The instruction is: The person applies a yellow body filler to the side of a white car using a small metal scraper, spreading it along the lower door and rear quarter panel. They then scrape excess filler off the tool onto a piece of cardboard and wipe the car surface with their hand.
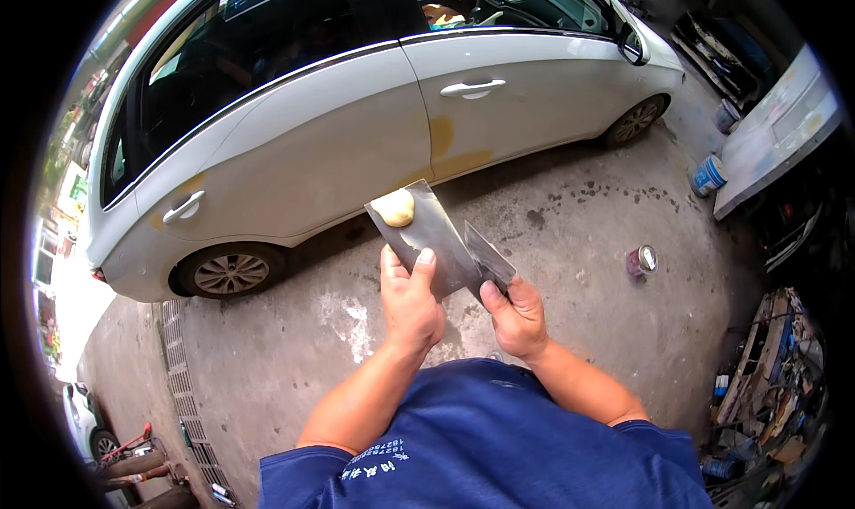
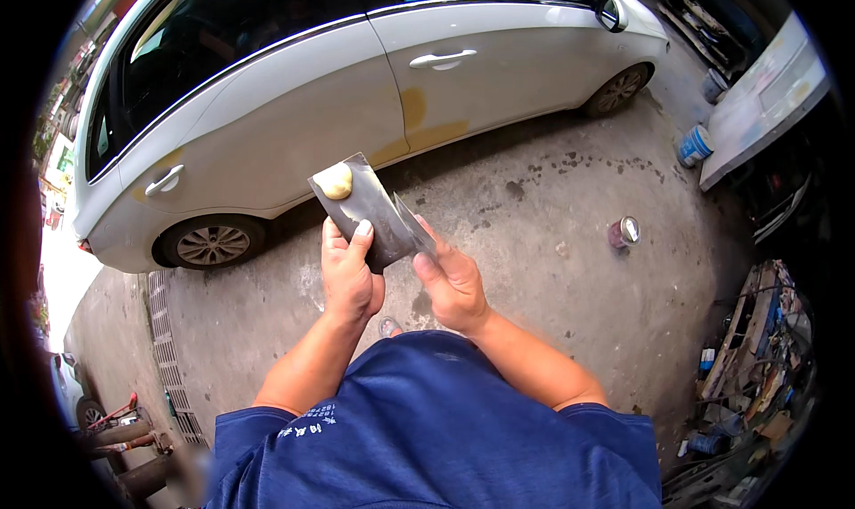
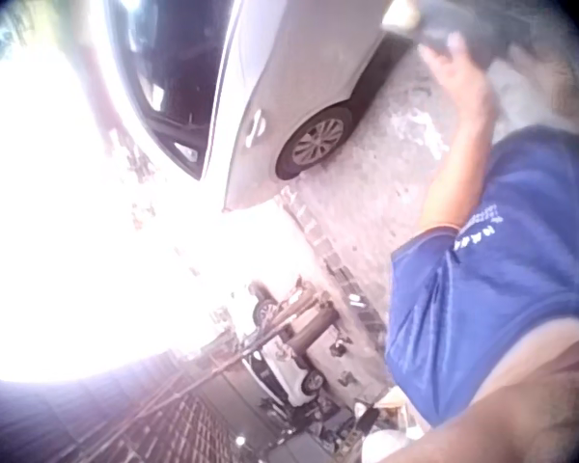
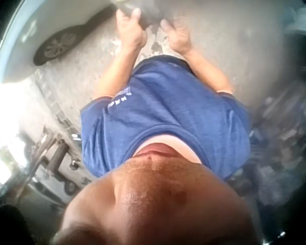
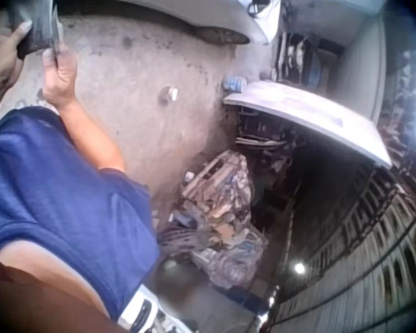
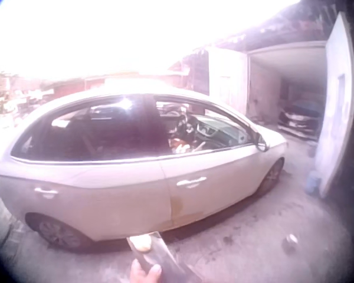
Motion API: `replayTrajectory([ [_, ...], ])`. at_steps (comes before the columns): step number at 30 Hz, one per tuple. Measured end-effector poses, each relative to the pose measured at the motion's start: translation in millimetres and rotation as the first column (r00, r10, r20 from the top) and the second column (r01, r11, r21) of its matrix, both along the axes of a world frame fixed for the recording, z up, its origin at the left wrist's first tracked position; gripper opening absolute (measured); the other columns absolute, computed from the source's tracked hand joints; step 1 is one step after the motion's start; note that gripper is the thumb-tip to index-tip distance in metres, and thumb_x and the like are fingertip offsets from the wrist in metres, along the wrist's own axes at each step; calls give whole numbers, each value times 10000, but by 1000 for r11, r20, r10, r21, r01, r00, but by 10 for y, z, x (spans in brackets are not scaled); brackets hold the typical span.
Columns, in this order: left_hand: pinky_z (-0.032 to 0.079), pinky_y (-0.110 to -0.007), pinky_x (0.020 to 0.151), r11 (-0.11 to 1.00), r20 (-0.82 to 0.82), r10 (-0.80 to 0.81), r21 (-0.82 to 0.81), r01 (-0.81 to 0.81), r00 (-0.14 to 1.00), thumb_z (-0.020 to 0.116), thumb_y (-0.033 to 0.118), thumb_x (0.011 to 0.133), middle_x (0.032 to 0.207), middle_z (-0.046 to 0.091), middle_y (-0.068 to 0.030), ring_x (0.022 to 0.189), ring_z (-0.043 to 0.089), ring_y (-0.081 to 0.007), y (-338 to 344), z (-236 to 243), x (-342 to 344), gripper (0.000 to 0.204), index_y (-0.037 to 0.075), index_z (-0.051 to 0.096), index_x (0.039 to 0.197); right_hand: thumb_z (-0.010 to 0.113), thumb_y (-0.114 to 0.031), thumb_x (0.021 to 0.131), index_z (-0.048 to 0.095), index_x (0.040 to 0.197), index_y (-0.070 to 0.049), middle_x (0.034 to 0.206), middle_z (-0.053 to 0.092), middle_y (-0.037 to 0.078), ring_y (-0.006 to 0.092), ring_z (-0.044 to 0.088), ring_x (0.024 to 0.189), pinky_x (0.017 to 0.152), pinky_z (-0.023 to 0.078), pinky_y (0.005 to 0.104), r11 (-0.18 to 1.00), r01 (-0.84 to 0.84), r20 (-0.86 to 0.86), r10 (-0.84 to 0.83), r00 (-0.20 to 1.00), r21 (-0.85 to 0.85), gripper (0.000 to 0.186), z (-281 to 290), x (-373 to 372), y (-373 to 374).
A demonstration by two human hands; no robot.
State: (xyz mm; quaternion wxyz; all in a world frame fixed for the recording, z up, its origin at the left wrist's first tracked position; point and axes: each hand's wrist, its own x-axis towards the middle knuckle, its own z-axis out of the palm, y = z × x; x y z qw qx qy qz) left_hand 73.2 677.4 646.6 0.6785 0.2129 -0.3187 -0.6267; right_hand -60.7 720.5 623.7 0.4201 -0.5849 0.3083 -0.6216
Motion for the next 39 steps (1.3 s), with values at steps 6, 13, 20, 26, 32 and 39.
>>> replayTrajectory([
  [6, 426, -350, 967, 1000, 16, -29, 0, 29, 999, 497, 7, 921, 1166, 547, -88, 1059, 533, -168, -64, 72, 18, 319, 39, 413, 1227, 465, -35, 954, 432, 1361, 16, 1348, 501, 98, 175, 459, 1237, 1056, 321, 311, 997, -12, 177, 26, 984, -81, 411, 57, -19, -49],
  [13, 423, -367, 975, 999, -7, -27, 23, 27, 1000, 484, 14, 928, 1187, 533, -95, 1076, 527, -177, -145, 71, -23, 308, 42, 406, 1225, 453, -13, 945, 478, 1323, 16, 1281, 551, 98, 174, 508, 1173, 1033, 352, 315, 999, 29, 212, -31, 977, 13, 380, -11, 66, -17],
  [20, 445, -365, 960, 1000, -4, -15, 15, 16, 1000, 492, 20, 926, 1138, 567, -83, 1040, 559, -170, -158, 134, -67, 276, 44, 440, 1196, 430, -12, 950, 489, 1289, 35, 1262, 560, 94, 183, 504, 1185, 1045, 355, 343, 994, 103, 317, -109, 942, 36, 348, 17, 234, -35],
  [26, 439, -358, 951, 1000, -9, -19, 7, 19, 1000, 514, 29, 918, 1135, 568, -77, 1035, 554, -167, -215, 188, -56, 277, 44, 449, 1187, 430, -9, 942, 467, 1317, 25, 1328, 503, 96, 186, 446, 1247, 1064, 323, 334, 985, -74, 370, 128, 920, -157, 379, 193, 13, -169],
  [32, 444, -364, 945, 998, -15, -37, -53, 36, 999, 499, 23, 926, 1141, 572, -76, 1022, 562, -171, -391, 241, 75, 310, 33, 448, 1232, 443, -7, 940, 519, 1260, 9, 1256, 554, 69, 145, 499, 1165, 999, 375, 302, 999, 12, 432, -34, 901, 53, 330, 23, 47, -71],
  [39, 415, -393, 1005, 984, -43, -88, 149, 93, 995, 478, 4, 914, 1199, 548, -84, 1110, 537, -195, -242, -57, -49, 354, 59, 431, 1261, 451, 12, 946, 509, 1294, -35, 1278, 545, 44, 127, 485, 1175, 1015, 358, 289, 978, 77, 432, 14, 902, -192, 355, 214, 40, -258],
])
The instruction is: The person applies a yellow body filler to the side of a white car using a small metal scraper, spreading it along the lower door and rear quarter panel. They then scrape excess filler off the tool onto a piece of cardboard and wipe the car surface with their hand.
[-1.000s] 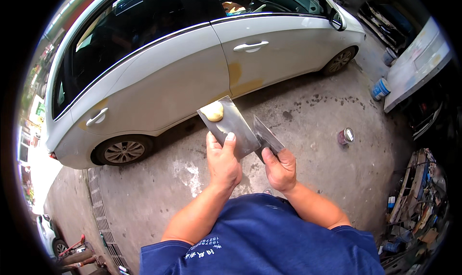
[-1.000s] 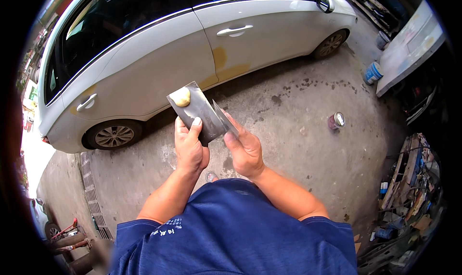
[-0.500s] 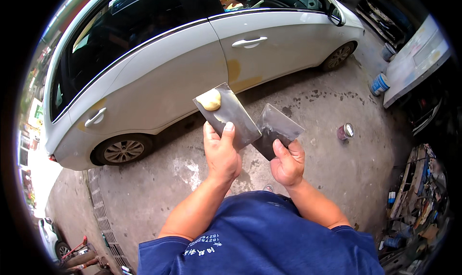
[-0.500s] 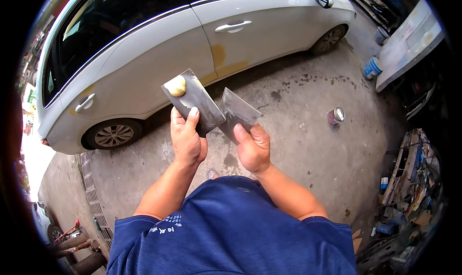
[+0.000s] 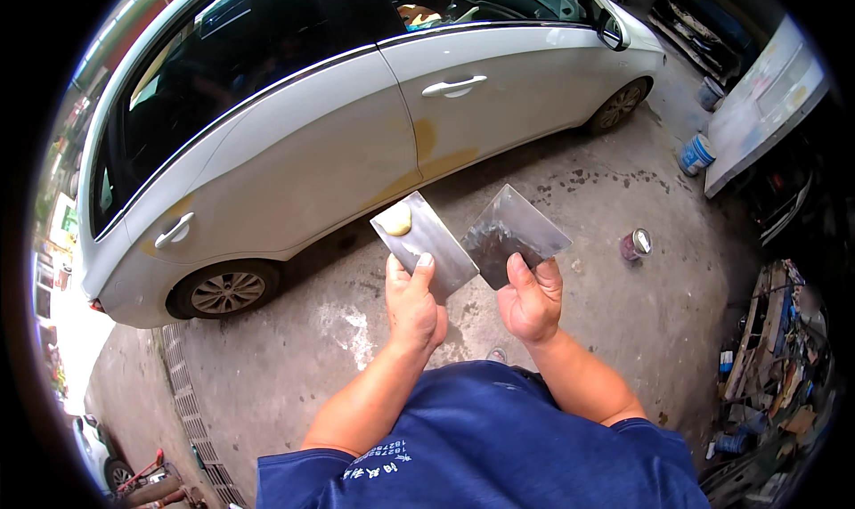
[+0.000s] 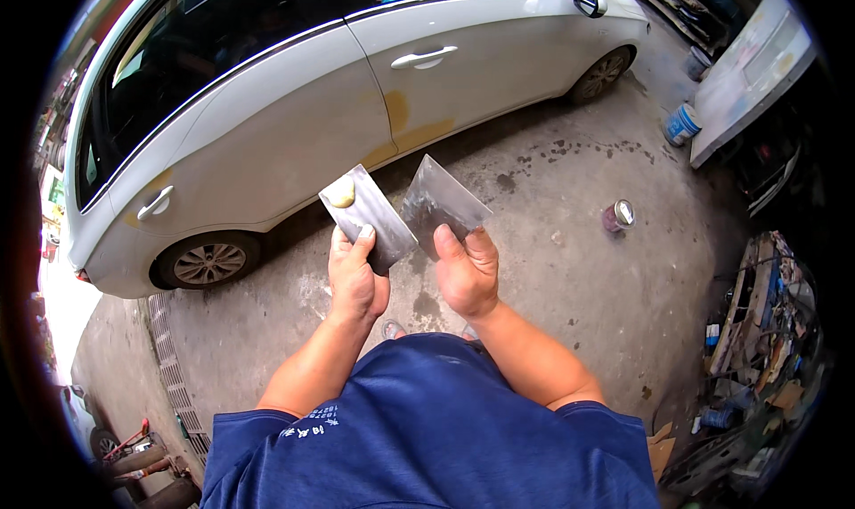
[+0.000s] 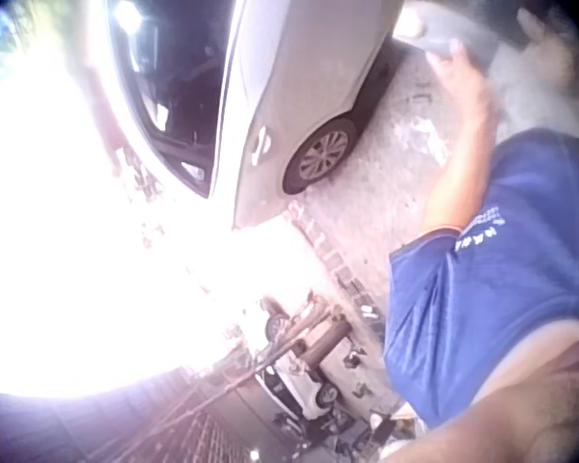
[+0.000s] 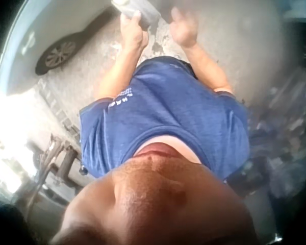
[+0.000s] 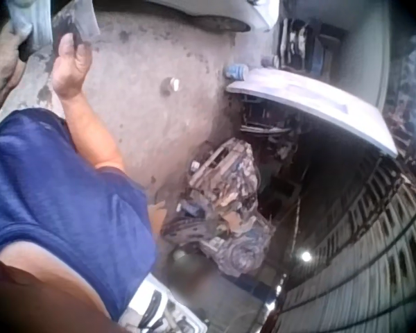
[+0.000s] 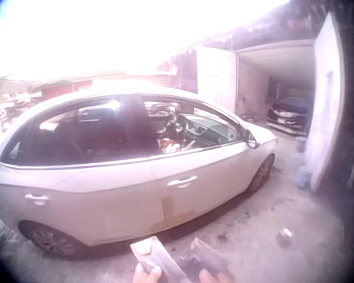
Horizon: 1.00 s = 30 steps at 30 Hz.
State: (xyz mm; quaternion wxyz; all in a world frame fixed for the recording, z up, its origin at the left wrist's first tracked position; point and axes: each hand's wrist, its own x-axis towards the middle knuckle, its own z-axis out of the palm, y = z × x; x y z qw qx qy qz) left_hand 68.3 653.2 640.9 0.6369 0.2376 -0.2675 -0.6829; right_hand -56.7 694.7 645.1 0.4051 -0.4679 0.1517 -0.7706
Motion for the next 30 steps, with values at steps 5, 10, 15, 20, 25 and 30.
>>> replayTrajectory([
  [5, 441, -383, 972, 998, -21, -32, -58, 31, 999, 484, 9, 918, 1151, 564, -79, 1053, 557, -184, -67, 101, 61, 287, 56, 450, 1200, 437, 20, 945, 435, 1361, -1, 1393, 449, 98, 183, 388, 1304, 1100, 267, 336, 982, -47, -160, 77, 984, 182, 416, -251, 78, 149],
  [10, 419, -398, 981, 999, 41, -43, -24, 44, 998, 502, 18, 918, 1183, 543, -96, 1078, 534, -196, -73, 2, 88, 303, 47, 419, 1208, 450, 13, 941, 488, 1337, -46, 1237, 580, 56, 133, 526, 1127, 991, 377, 294, 998, -55, -63, 56, 996, 22, 402, -21, -10, -9],
  [15, 433, -394, 970, 995, 102, -103, -7, 104, 990, 499, 19, 917, 1185, 552, -88, 1071, 545, -190, -161, 86, 142, 322, 38, 423, 1229, 472, -29, 950, 520, 1287, -18, 1195, 584, 28, 101, 507, 1107, 967, 375, 257, 946, 51, -264, 37, 964, 319, 341, -573, -54, 261],
  [20, 458, -352, 952, 935, 79, -354, 18, 353, 932, 525, -5, 876, 1149, 605, -96, 1046, 597, -189, -228, 131, 269, 374, 4, 465, 1244, 499, -100, 962, 463, 1276, -12, 1185, 572, 39, 108, 524, 1073, 955, 401, 273, 940, 81, -171, -24, 985, 333, 328, -109, -565, -45],
  [25, 465, -363, 940, 741, 93, -667, 191, 644, 740, 541, 17, 886, 1137, 596, -95, 1038, 588, -188, -20, 58, -28, 366, 7, 459, 1243, 590, -228, 938, 452, 1268, -14, 1125, 595, 40, 97, 551, 1001, 903, 434, 250, 914, 91, -71, -68, 995, 395, 416, 40, -955, -250],
  [30, 491, -329, 903, 698, 23, -706, 193, 689, 708, 556, 18, 874, 1123, 608, -97, 996, 617, -183, 118, 90, -484, 400, 10, 455, 1261, 638, -289, 905, 473, 1240, 18, 1120, 607, 67, 119, 561, 1016, 913, 438, 267, 897, 66, -119, -14, 993, 438, 483, -337, -1072, -54],
])
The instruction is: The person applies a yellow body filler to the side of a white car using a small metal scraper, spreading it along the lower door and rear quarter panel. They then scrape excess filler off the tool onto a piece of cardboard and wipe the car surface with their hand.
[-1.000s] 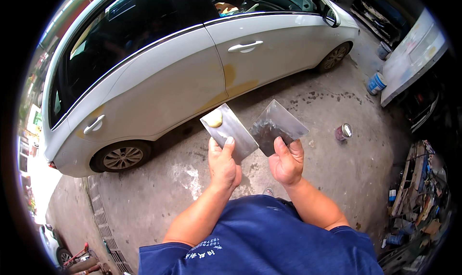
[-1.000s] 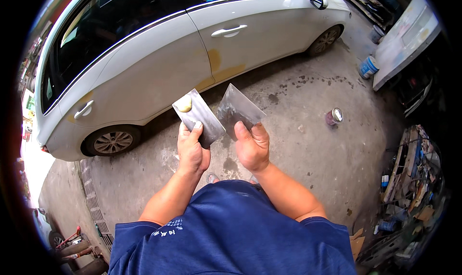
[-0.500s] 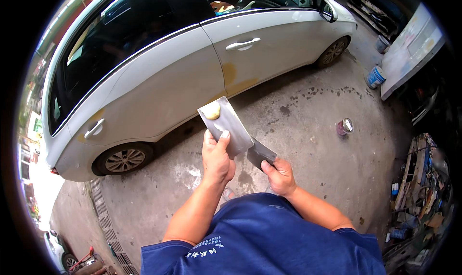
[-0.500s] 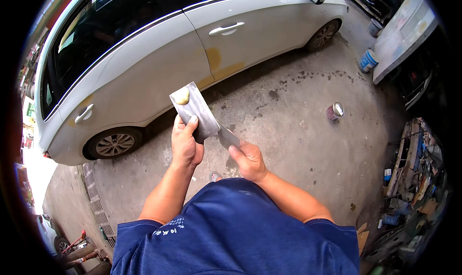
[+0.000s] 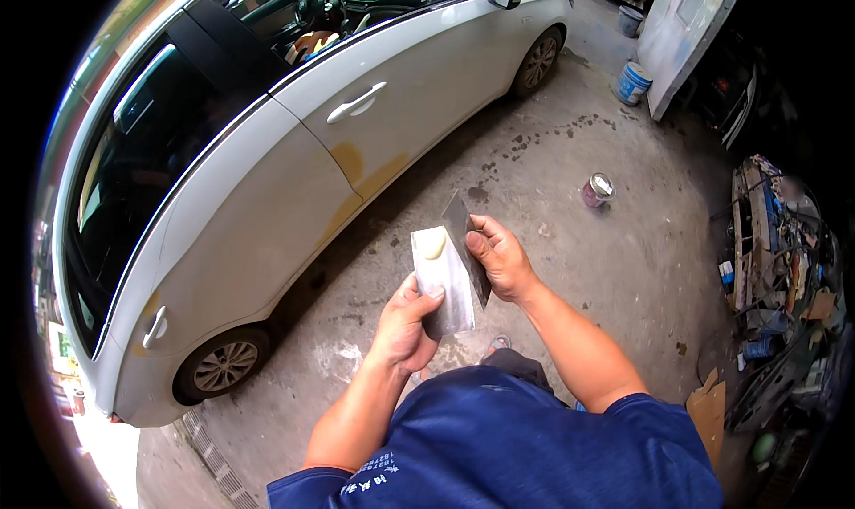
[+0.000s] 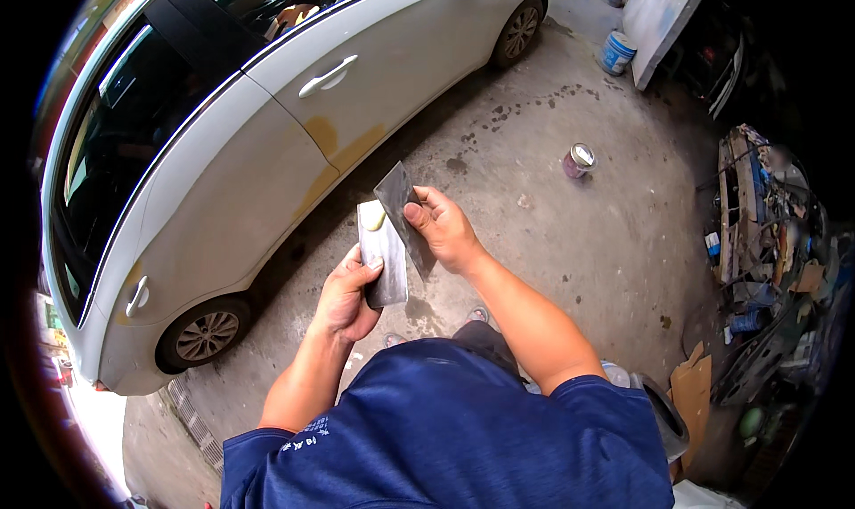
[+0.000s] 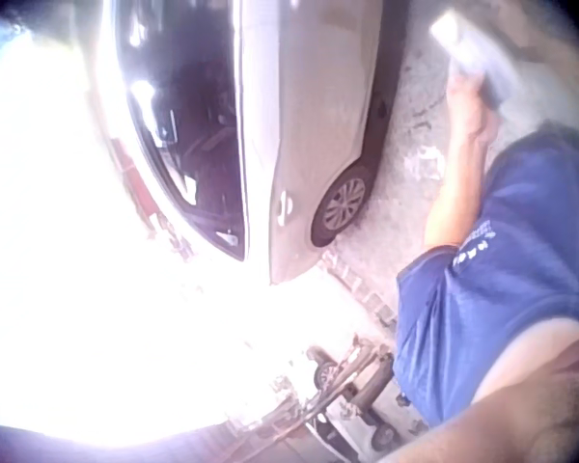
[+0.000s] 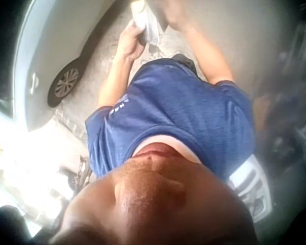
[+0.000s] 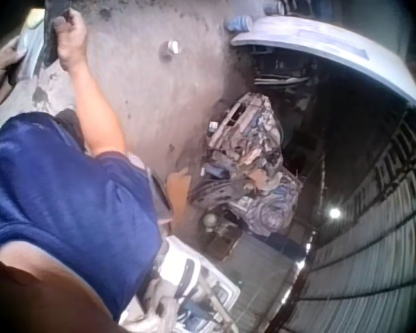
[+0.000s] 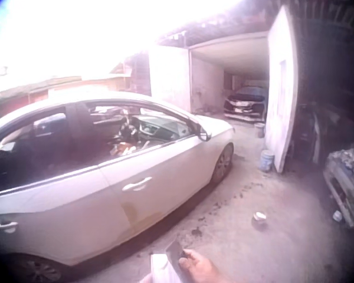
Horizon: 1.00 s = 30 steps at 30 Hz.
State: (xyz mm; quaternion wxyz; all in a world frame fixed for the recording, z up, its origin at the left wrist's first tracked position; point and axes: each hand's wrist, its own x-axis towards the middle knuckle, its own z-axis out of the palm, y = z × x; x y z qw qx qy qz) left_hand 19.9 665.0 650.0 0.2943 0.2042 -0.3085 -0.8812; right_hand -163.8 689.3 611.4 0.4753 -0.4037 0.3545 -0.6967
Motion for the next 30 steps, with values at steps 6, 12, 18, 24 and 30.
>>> replayTrajectory([
  [6, 492, -346, 914, 996, 17, -40, -83, 41, 999, 556, 18, 876, 1106, 613, -102, 1011, 614, -194, 28, 99, -639, 395, 6, 453, 1257, 650, -355, 883, 476, 1221, 12, 1089, 602, 45, 98, 566, 977, 867, 451, 248, 986, -147, 11, 146, 989, 74, 528, -269, -595, 984],
  [12, 498, -352, 908, 954, 90, -264, -121, 274, 960, 591, 43, 861, 1128, 609, -101, 1019, 613, -196, 352, 60, -1591, 434, 12, 451, 1271, 577, -304, 942, 477, 1177, 5, 1095, 573, 52, 109, 517, 1016, 910, 417, 274, 997, -30, -11, 31, 999, 78, 401, -126, -1230, 1367],
  [18, 445, -376, 963, 901, 45, -260, -347, 260, 964, 581, 66, 894, 1181, 570, -76, 1085, 557, -178, 572, 182, -2437, 417, 56, 420, 1279, 526, -222, 972, 482, 1194, 7, 1031, 614, 51, 88, 568, 910, 821, 464, 250, 876, 425, 86, -453, 887, 229, 322, -293, -2111, 2040],
  [24, 422, -403, 993, 903, -130, -268, -379, 202, 955, 480, 42, 942, 1245, 524, -53, 1135, 521, -187, 724, 39, -3211, 386, 124, 411, 1312, 512, -151, 968, 456, 1207, 28, 1114, 590, 89, 119, 548, 1017, 898, 437, 283, 747, 654, -95, -647, 756, 118, 303, -206, -1843, 2296],
  [30, 414, -430, 1005, 865, -225, -426, -385, 322, 876, 465, 50, 948, 1258, 528, -68, 1158, 521, -214, 776, -4, -3843, 382, 114, 418, 1322, 527, -163, 964, 455, 1168, 30, 1076, 597, 97, 118, 553, 983, 857, 448, 276, 564, 791, -300, -732, 612, 238, 290, -205, -2246, 2107],
])
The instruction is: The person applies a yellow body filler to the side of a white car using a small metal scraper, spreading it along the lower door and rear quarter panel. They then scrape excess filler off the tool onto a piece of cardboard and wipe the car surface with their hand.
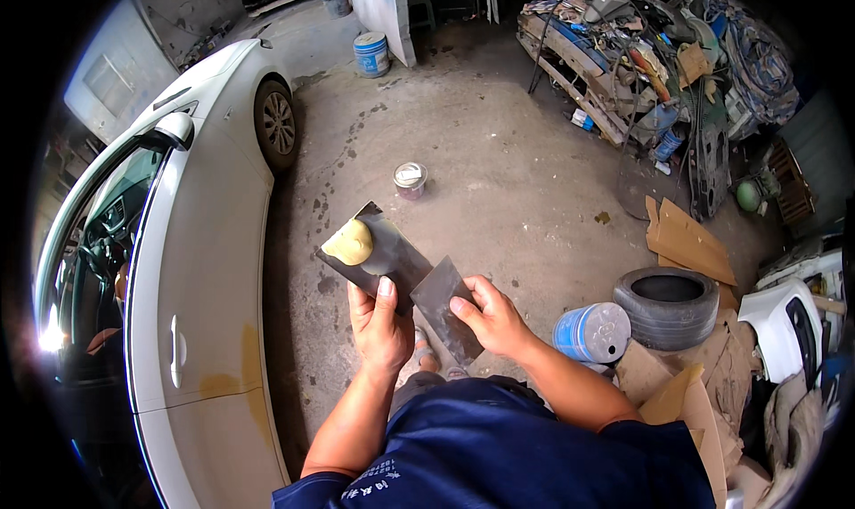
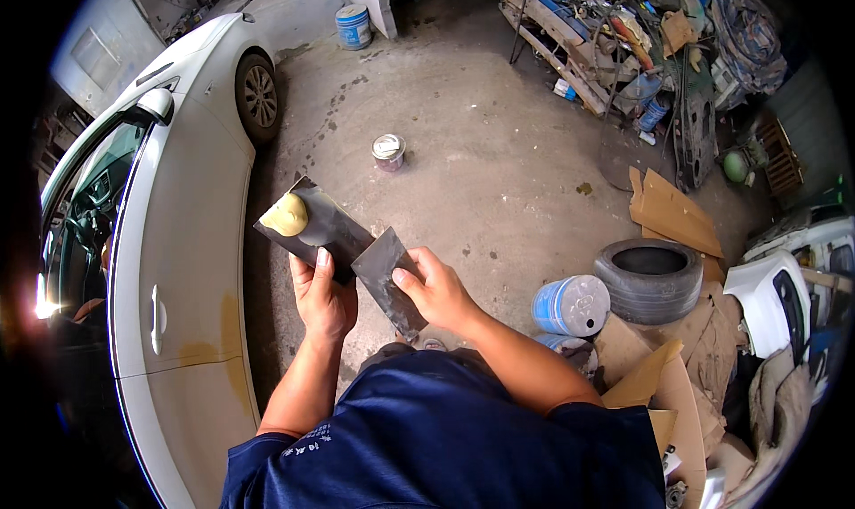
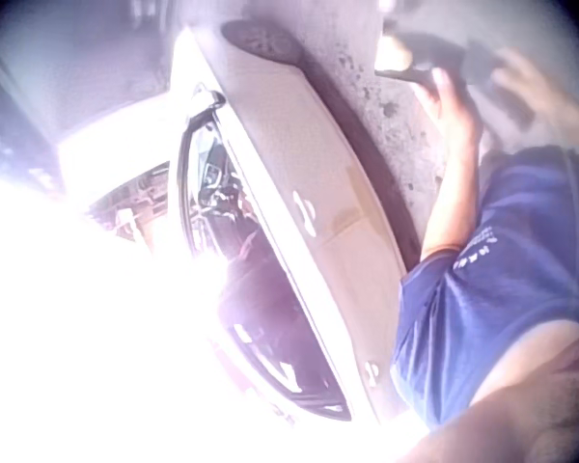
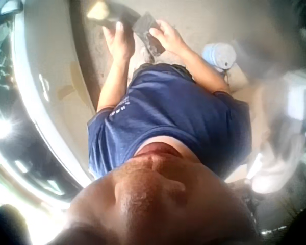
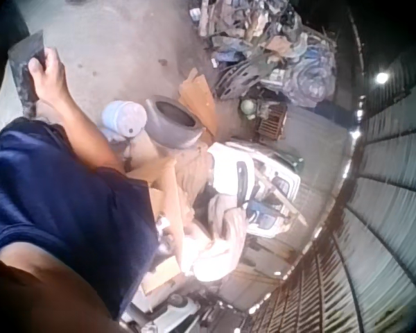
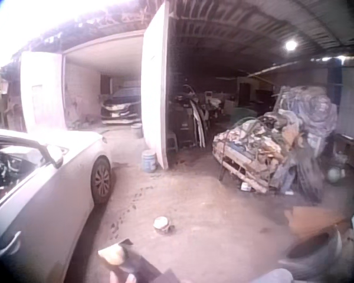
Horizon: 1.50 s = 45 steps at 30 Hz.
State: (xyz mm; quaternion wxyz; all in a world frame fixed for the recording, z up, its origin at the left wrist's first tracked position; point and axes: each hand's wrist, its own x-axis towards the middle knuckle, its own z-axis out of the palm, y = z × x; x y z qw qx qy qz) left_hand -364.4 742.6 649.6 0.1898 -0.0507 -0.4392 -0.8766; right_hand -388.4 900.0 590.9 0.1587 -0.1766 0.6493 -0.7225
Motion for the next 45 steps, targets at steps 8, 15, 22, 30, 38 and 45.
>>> replayTrajectory([
  [8, 365, -385, 1042, 890, 101, -412, -171, 424, 906, 480, 59, 961, 1288, 510, -70, 1198, 473, -185, -549, 35, -802, 369, 35, 430, 1326, 590, -267, 913, 519, 1071, 15, 891, 651, 190, 299, 643, 835, 724, 496, 367, 906, 311, -362, -198, 911, 288, 331, 686, -928, -89],
  [15, 396, -335, 988, 768, 166, -522, -335, 545, 837, 499, 54, 954, 1224, 547, -67, 1119, 519, -175, -632, 134, -1440, 342, 23, 481, 1294, 622, -275, 879, 549, 1041, -4, 840, 648, 202, 356, 648, 774, 669, 495, 386, 800, 447, -462, -245, 852, 401, 324, 822, -1190, 106],
  [22, 438, -286, 908, 351, 370, -535, -720, 598, 760, 535, 47, 935, 1141, 573, -65, 1053, 542, -155, -340, 278, -2092, 328, 12, 533, 1261, 638, -248, 851, 569, 1036, -26, 872, 648, 187, 372, 630, 802, 690, 493, 412, 691, 530, -532, -244, 811, 491, 297, 1012, -1585, 751],
  [30, 399, -384, 1016, 654, 320, -657, -210, 727, 683, 511, 19, 909, 1268, 540, -83, 1168, 514, -211, 779, 192, -2758, 446, 34, 432, 1348, 618, -231, 867, 536, 1188, -45, 981, 645, 229, 403, 627, 920, 784, 498, 436, 781, 493, -436, -317, 842, 384, 380, 606, -2216, 1549],
  [38, 358, -301, 1000, 594, 298, -598, -458, 661, 744, 457, -129, 795, 1308, 464, -63, 1206, 439, -169, 1733, -42, -3285, 602, 53, 422, 1368, 610, -179, 883, 486, 1303, -42, 1100, 639, 201, 296, 641, 1014, 857, 497, 359, 831, 535, -238, -494, 836, 155, 459, 487, -2716, 2115],
  [45, 380, -316, 979, 465, 143, -459, -802, 374, 877, 434, -137, 789, 1277, 469, -155, 1186, 471, -270, 2322, -164, -3816, 565, 17, 433, 1333, 569, -94, 926, 446, 1314, 55, 1124, 622, 98, 106, 584, 984, 858, 476, 257, 860, 445, 62, -445, 894, -248, 434, 420, -3261, 2498],
])
